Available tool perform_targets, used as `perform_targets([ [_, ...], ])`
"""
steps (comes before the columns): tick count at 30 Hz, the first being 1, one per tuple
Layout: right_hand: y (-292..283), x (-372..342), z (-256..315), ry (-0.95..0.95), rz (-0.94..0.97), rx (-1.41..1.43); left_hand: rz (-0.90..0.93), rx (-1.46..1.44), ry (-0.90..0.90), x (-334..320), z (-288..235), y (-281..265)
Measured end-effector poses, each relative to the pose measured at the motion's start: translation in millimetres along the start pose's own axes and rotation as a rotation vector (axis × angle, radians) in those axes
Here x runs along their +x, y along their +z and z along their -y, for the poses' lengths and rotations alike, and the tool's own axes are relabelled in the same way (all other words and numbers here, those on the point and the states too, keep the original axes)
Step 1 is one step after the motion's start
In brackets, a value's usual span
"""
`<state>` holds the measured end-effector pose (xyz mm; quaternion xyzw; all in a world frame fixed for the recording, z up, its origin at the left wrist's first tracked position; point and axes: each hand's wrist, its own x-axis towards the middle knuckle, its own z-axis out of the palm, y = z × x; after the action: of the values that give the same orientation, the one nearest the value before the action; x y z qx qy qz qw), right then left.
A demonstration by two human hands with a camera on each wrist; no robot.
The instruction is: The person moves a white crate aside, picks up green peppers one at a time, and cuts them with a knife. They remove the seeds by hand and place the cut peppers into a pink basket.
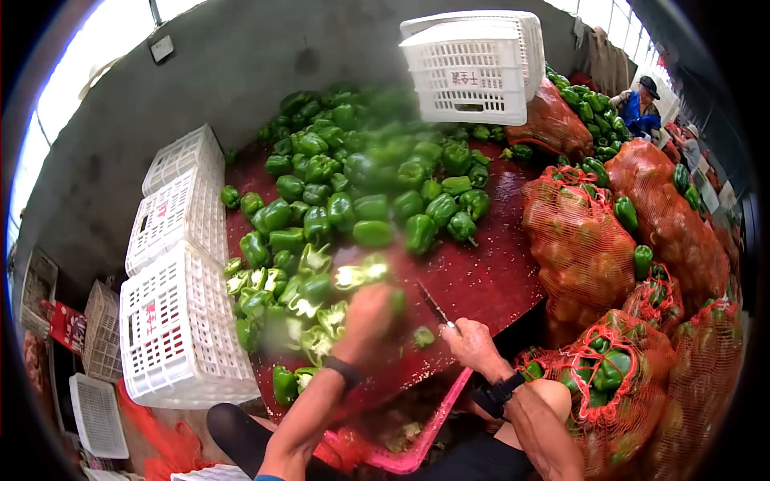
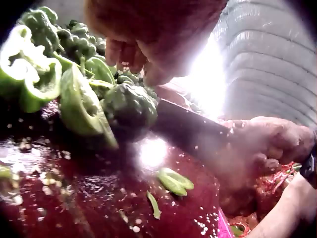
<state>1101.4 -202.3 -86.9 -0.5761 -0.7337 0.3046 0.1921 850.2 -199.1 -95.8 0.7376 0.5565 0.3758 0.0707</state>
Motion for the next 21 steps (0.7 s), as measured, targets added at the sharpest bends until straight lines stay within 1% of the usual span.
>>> perform_targets([
  [2, -8.7, -2.6, 14.1, 0.133, 0.061, 0.137, 0.010, 0.004, -0.033, 2.1, 12.4, 27.8],
  [3, -11.7, -5.5, 18.0, 0.204, 0.092, 0.204, 0.037, -0.001, -0.055, 2.3, 14.3, 31.5],
  [5, 0.6, -15.1, -0.1, -0.198, -0.046, 0.173, 0.085, -0.010, -0.097, 2.7, 20.0, 37.2],
  [6, 3.9, -18.3, 5.4, -0.238, -0.087, 0.158, 0.062, -0.085, -0.171, 3.5, 10.4, 26.5],
  [8, 16.4, -22.2, 5.3, -0.197, -0.050, 0.232, -0.003, -0.061, -0.032, 5.0, -20.1, -7.8],
  [9, 21.9, -24.1, 6.7, -0.176, -0.033, 0.269, -0.018, -0.049, -0.004, 3.9, -22.0, -12.4],
  [10, 25.0, -24.4, 8.1, -0.198, -0.032, 0.260, -0.034, -0.036, 0.023, 2.8, -23.8, -17.0],
  [13, 25.1, -26.1, 17.2, -0.130, 0.121, 0.123, -0.067, -0.095, 0.016, -5.7, -16.0, -16.6],
  [14, 23.9, -24.0, 18.6, -0.080, 0.158, 0.151, -0.070, -0.091, 0.010, -7.4, -14.8, -15.8],
  [16, 21.9, -19.6, 16.5, -0.190, 0.131, 0.053, -0.078, -0.082, -0.002, -6.0, -16.7, -17.0],
  [18, 20.5, -15.8, 11.8, -0.507, 0.009, -0.195, -0.075, -0.090, -0.011, -5.9, -12.2, -14.1],
  [20, 20.5, -16.9, 15.2, -0.395, 0.051, -0.046, -0.072, -0.083, -0.013, -6.2, -9.7, -11.7],
  [21, 19.9, -14.8, 16.1, -0.387, 0.061, -0.035, -0.074, -0.071, -0.011, -5.9, -9.5, -11.9],
])
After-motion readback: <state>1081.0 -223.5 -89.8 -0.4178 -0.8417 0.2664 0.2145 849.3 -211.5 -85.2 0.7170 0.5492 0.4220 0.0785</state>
